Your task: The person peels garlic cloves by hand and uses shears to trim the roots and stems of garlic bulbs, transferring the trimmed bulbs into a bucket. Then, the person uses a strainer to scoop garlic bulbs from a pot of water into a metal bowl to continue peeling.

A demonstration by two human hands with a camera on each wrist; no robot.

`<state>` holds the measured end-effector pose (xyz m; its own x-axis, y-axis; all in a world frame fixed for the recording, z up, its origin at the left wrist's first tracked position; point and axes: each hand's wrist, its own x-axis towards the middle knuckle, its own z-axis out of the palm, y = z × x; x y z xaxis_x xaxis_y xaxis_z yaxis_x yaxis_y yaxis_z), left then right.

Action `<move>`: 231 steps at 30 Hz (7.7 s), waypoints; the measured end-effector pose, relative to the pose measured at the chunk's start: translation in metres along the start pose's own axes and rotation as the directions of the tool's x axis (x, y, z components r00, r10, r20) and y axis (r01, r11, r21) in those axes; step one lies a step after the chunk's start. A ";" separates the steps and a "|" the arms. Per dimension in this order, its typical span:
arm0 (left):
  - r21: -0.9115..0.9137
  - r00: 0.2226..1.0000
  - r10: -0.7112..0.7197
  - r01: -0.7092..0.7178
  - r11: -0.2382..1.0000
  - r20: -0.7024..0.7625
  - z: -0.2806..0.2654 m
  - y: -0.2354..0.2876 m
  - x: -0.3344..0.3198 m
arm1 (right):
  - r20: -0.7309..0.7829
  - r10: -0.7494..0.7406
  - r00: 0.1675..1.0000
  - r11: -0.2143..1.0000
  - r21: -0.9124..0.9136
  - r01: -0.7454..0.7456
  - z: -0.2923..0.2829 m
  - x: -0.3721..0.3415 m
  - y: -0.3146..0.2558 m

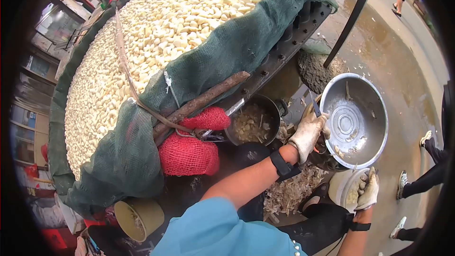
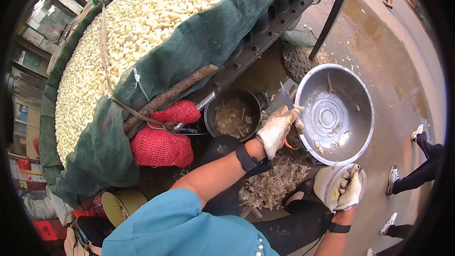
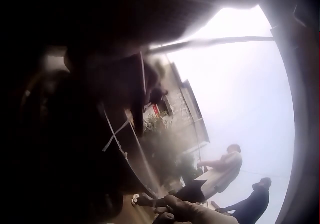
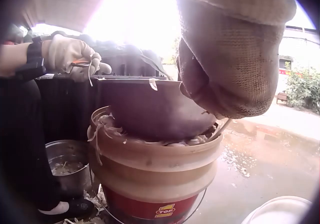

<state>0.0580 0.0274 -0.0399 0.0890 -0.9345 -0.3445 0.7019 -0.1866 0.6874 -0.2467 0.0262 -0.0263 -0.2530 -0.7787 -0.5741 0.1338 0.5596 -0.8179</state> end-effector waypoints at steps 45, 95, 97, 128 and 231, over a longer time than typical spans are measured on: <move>0.401 0.812 -0.545 0.438 0.805 0.209 0.026 -0.071 -0.135 | -0.286 0.080 0.955 0.994 0.093 -0.055 -0.228 -0.109 0.142; 0.261 0.996 -0.029 0.050 0.964 -0.084 -0.031 0.026 -0.226 | 0.156 0.088 0.984 0.987 -0.146 -0.065 -0.191 0.019 0.218; 0.152 0.996 0.069 -0.060 0.987 -0.055 -0.056 0.040 -0.251 | 0.164 0.022 0.986 0.968 -0.252 0.021 -0.184 0.036 0.202; -0.208 0.243 -0.167 -0.154 0.966 -0.955 -0.386 -0.101 -0.556 | 0.832 -0.159 0.531 0.078 -0.525 0.847 0.178 -0.058 0.122; 0.170 -0.882 0.364 0.327 0.930 -0.298 -0.398 -0.008 -0.780 | 0.782 -0.219 -0.584 -0.443 0.454 0.773 0.387 -0.398 0.105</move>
<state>0.2636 0.8788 -0.0309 0.3881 0.8468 0.3639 0.5612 -0.5303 0.6355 0.2391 0.2849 0.1022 0.8674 0.1108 0.4852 0.1800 -0.9787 -0.0983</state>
